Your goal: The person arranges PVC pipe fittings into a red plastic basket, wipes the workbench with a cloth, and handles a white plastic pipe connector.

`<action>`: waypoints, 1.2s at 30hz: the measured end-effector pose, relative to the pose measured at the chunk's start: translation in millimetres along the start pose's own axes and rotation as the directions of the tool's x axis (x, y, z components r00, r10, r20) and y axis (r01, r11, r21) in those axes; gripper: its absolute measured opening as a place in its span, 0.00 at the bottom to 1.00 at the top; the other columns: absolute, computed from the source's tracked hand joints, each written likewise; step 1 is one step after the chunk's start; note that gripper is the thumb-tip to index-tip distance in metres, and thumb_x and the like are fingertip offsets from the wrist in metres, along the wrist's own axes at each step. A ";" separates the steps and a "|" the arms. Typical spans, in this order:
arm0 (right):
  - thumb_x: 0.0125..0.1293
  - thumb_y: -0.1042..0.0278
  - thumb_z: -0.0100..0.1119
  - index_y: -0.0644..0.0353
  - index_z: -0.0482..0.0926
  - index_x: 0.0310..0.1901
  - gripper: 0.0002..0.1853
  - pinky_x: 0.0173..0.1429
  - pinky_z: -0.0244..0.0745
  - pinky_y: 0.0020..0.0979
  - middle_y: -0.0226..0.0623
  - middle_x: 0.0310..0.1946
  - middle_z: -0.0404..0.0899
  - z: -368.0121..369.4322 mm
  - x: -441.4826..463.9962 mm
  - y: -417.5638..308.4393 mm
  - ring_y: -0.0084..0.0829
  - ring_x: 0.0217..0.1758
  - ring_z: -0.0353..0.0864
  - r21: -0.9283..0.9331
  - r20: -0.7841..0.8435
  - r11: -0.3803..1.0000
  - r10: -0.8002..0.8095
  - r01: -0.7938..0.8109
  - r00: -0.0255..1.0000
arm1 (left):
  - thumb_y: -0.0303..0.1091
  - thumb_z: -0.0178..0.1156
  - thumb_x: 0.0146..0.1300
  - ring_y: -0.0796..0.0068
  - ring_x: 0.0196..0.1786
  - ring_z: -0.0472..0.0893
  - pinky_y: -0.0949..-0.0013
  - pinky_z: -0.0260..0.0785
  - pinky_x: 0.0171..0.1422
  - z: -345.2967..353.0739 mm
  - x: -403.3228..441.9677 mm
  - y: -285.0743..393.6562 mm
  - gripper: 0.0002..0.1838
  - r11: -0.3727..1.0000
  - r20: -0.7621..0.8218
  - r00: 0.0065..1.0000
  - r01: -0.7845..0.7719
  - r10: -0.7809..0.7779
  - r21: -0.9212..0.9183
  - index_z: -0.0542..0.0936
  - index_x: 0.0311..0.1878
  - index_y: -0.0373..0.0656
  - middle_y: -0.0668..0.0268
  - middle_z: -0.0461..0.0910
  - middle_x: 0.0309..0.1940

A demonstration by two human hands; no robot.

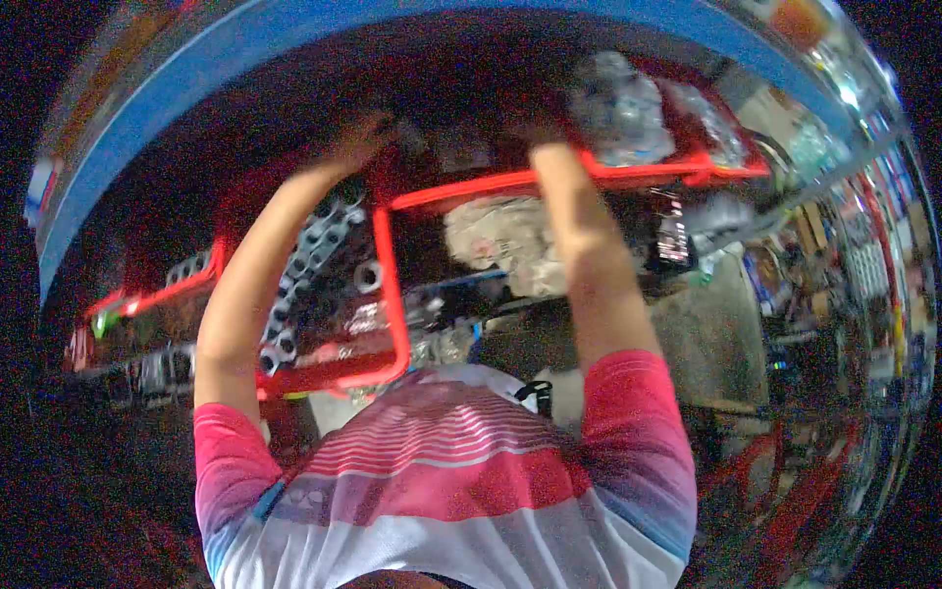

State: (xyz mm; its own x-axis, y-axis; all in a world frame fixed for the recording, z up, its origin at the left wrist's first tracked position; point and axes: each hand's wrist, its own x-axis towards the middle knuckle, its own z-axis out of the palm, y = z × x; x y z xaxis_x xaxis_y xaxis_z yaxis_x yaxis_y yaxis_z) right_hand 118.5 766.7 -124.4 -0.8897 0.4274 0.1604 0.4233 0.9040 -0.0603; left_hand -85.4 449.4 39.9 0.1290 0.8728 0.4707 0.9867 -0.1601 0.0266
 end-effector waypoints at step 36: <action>0.50 0.81 0.62 0.63 0.70 0.50 0.23 0.59 0.62 0.32 0.40 0.51 0.70 -142.0 -334.6 -374.4 0.32 0.55 0.67 0.653 -0.592 0.663 0.749 -0.368 0.298 | 0.34 0.62 0.42 0.62 0.40 0.76 0.61 0.69 0.44 -48.8 -185.6 26.6 0.07 0.814 0.047 0.912 -0.340 0.408 -0.471 0.79 0.24 0.41 0.64 0.74 0.27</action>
State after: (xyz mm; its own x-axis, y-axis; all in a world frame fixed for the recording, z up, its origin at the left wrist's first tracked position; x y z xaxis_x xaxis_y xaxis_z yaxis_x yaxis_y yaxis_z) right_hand 282.0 283.3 -15.6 0.1529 0.7957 0.5861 0.4962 0.4511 -0.7418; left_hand -87.9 260.7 -3.7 0.5249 0.7523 0.3981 0.7130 -0.6441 0.2771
